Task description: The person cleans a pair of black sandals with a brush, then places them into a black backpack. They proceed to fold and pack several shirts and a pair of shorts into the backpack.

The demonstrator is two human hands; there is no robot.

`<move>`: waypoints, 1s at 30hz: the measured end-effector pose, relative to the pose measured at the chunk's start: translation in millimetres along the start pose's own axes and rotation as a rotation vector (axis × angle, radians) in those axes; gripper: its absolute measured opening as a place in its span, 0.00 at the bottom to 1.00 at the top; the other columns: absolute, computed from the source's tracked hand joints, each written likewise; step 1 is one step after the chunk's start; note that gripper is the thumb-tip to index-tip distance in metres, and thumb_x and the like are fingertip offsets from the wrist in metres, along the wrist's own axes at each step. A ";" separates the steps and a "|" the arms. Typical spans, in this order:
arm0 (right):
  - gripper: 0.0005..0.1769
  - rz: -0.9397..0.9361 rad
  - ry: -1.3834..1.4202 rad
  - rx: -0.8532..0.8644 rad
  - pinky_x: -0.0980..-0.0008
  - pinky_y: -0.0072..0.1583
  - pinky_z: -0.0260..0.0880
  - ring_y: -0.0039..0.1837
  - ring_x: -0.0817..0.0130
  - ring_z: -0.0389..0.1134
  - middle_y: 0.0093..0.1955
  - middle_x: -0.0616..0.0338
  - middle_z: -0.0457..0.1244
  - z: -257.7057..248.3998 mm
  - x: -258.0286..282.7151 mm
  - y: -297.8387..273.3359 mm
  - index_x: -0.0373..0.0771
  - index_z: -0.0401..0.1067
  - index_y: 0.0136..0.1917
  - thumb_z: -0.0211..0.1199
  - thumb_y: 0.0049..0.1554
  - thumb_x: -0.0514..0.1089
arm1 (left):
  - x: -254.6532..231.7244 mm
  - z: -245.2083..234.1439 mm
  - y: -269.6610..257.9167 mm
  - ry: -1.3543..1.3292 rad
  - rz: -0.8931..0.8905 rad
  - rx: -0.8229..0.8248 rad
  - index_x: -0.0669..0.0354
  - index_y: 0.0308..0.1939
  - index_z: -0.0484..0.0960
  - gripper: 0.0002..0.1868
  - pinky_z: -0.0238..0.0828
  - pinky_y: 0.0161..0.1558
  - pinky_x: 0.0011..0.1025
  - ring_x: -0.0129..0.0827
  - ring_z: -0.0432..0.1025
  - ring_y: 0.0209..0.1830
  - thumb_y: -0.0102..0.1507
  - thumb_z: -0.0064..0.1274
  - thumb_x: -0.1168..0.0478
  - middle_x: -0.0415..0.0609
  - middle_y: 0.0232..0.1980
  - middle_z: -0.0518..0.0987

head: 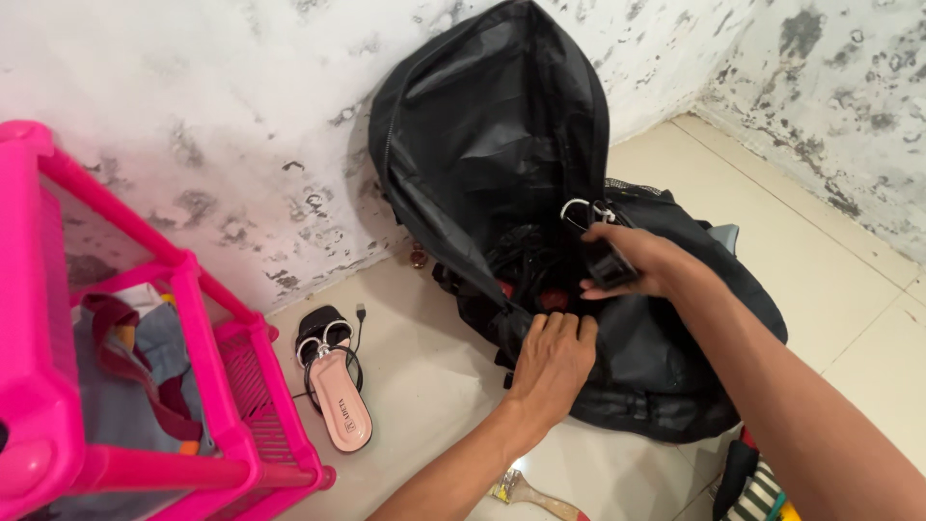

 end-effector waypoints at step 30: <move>0.42 -0.490 -0.952 -0.371 0.58 0.56 0.78 0.54 0.47 0.76 0.52 0.36 0.72 2.8 -60.8 84.4 0.25 0.65 0.69 0.69 0.56 0.61 | -0.9 -36.5 -35.2 -0.288 -0.088 -0.089 0.73 0.65 0.71 0.29 0.51 0.72 0.53 0.63 0.61 0.70 0.59 0.56 0.73 0.70 0.67 0.70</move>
Point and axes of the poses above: each hand's wrist, its own y-axis towards the middle knuckle, its own z-axis out of the palm, x = y × z, the point moved 2 cm from there along y, towards the middle knuckle
